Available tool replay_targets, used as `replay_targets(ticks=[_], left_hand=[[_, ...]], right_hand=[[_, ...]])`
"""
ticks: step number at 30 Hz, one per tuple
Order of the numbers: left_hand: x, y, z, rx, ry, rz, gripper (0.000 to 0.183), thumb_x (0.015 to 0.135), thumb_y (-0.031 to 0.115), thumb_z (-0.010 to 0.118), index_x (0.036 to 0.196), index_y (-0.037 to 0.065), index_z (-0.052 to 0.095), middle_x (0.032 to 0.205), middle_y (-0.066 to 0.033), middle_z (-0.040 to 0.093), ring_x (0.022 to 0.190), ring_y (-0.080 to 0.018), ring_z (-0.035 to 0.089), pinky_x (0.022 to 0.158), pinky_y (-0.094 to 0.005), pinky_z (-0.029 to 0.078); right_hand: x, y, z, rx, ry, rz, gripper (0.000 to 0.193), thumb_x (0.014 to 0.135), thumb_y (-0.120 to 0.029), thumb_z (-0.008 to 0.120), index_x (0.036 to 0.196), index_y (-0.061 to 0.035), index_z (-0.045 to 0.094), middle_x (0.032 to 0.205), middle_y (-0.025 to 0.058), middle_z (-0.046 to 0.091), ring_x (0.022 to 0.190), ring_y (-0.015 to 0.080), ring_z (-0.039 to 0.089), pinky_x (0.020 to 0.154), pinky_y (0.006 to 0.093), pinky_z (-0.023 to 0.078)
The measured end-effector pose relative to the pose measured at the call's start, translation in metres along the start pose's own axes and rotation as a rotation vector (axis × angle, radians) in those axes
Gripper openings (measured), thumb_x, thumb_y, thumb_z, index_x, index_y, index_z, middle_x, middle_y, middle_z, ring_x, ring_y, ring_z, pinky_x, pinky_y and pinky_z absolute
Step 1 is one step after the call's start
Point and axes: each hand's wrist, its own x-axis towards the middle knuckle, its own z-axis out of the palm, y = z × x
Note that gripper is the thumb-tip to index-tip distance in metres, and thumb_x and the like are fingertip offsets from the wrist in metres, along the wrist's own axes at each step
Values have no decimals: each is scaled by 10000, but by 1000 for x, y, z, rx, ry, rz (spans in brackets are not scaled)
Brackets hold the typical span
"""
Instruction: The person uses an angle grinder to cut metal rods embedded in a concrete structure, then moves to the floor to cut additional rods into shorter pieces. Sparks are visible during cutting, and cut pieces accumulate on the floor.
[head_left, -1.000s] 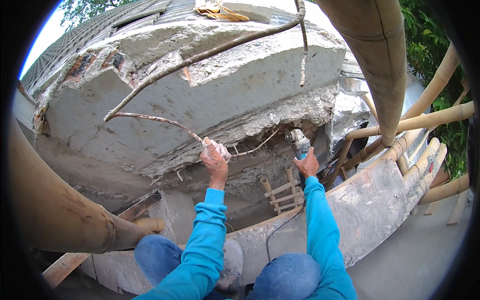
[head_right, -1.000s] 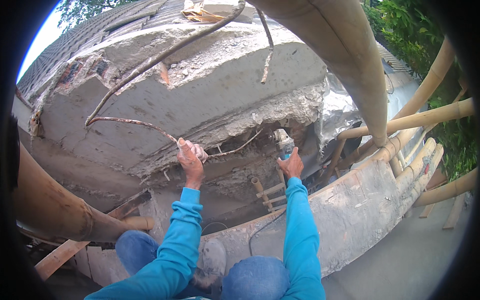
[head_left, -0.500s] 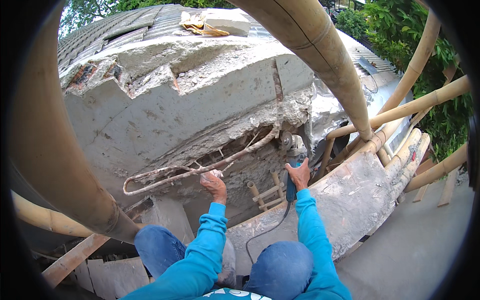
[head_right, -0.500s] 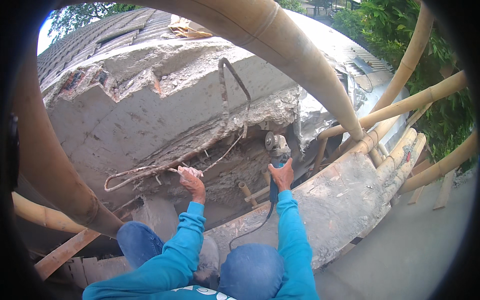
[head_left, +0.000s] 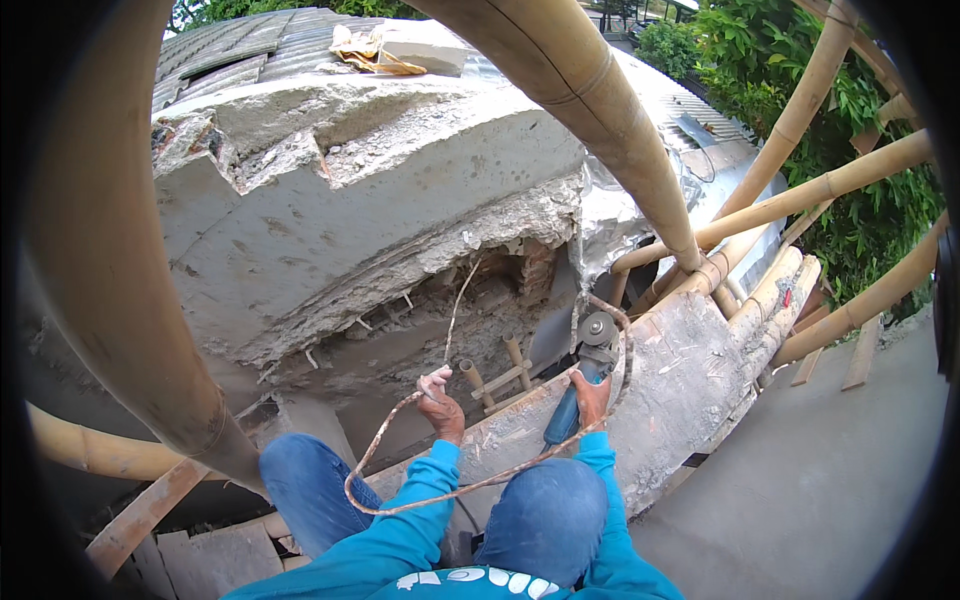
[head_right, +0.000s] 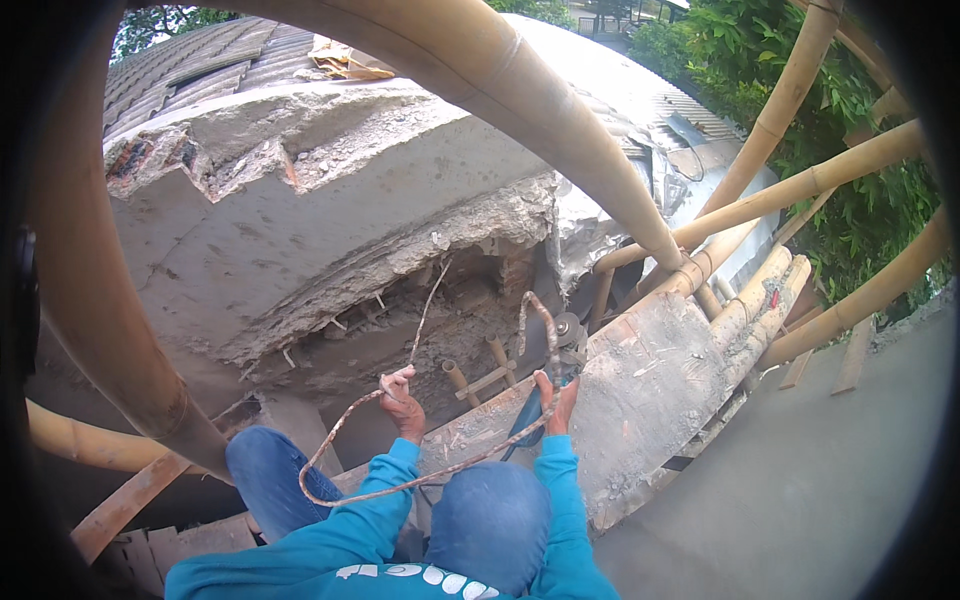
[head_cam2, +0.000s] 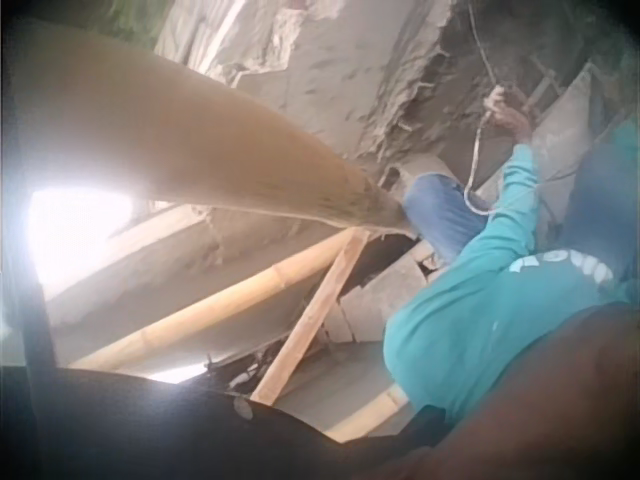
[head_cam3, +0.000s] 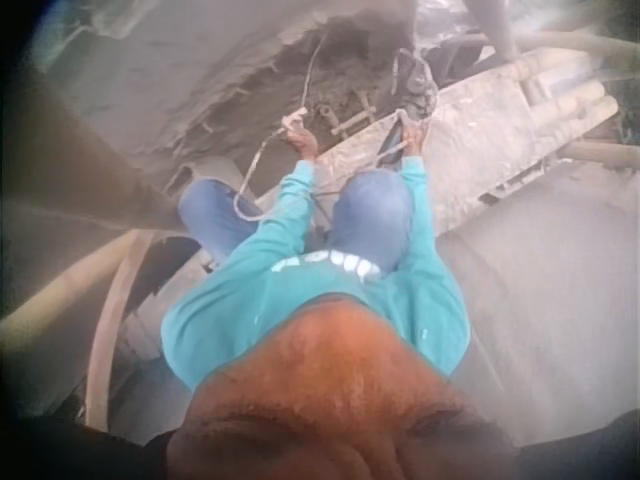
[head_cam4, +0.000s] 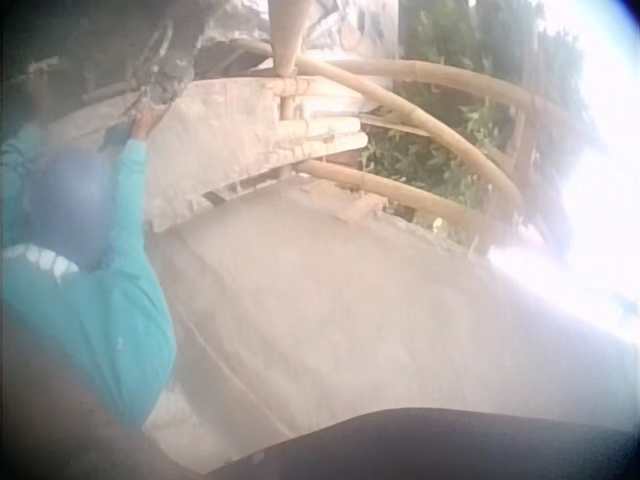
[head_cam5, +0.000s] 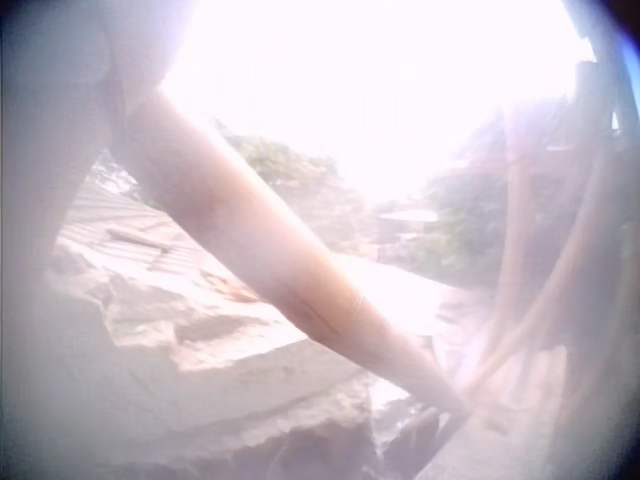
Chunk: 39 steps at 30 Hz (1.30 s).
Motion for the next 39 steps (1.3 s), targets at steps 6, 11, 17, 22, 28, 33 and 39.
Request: replay_targets(ticks=[6,11,17,22,28,33,39], left_hand=[[16,-10,-9,-40,-9,-49,346,1091,269,364,891,10,477,1002,-179,659,1027,-272,640,1002,-396,498],[25,12,-7,62,-31,-143,364,1096,294,352,925,3,488,1009,-175,661,1012,-265,649,964,-380,522],[26,16,-9,58,-8,-181,374,1098,318,350,888,34,474,995,-153,666,1016,-250,638,978,-408,498],[23,19,-1,49,-56,-194,377,1099,326,356,879,42,469,994,-156,668,1023,-249,634,986,-415,487],[29,14,-17,28,-101,-105,366,1104,309,356,900,35,488,991,-150,666,1026,-249,641,1010,-401,487],[23,14,-18,3,-97,-125,326,1098,276,385,921,28,501,993,-144,660,1002,-249,647,1013,-406,492],[12,68,20,430,-366,136,272,1068,183,425,903,4,544,903,-144,653,885,-268,665,806,-370,519]], right_hand=[[-21,-10,-54,222,102,148,794,728,-169,837,1387,48,451,1257,145,587,1100,248,585,983,345,451],[-24,-30,-95,255,146,163,738,789,-306,837,1346,43,501,1244,130,592,1081,212,583,961,332,459],[-20,1,-132,361,73,310,858,949,-696,492,1386,42,472,1218,120,596,1059,196,584,926,351,492],[-19,29,-135,695,129,274,700,1021,-631,367,1316,-9,492,1096,106,624,956,240,643,834,400,561],[-47,11,-109,875,29,315,653,1016,-619,350,1178,-18,547,954,172,648,756,332,654,669,483,577],[-53,-8,-100,824,50,320,779,906,-792,396,1023,-41,568,849,135,619,700,290,635,616,435,561],[-69,-34,-90,745,71,369,734,893,-786,459,957,-60,551,770,95,572,656,236,607,603,399,547]])
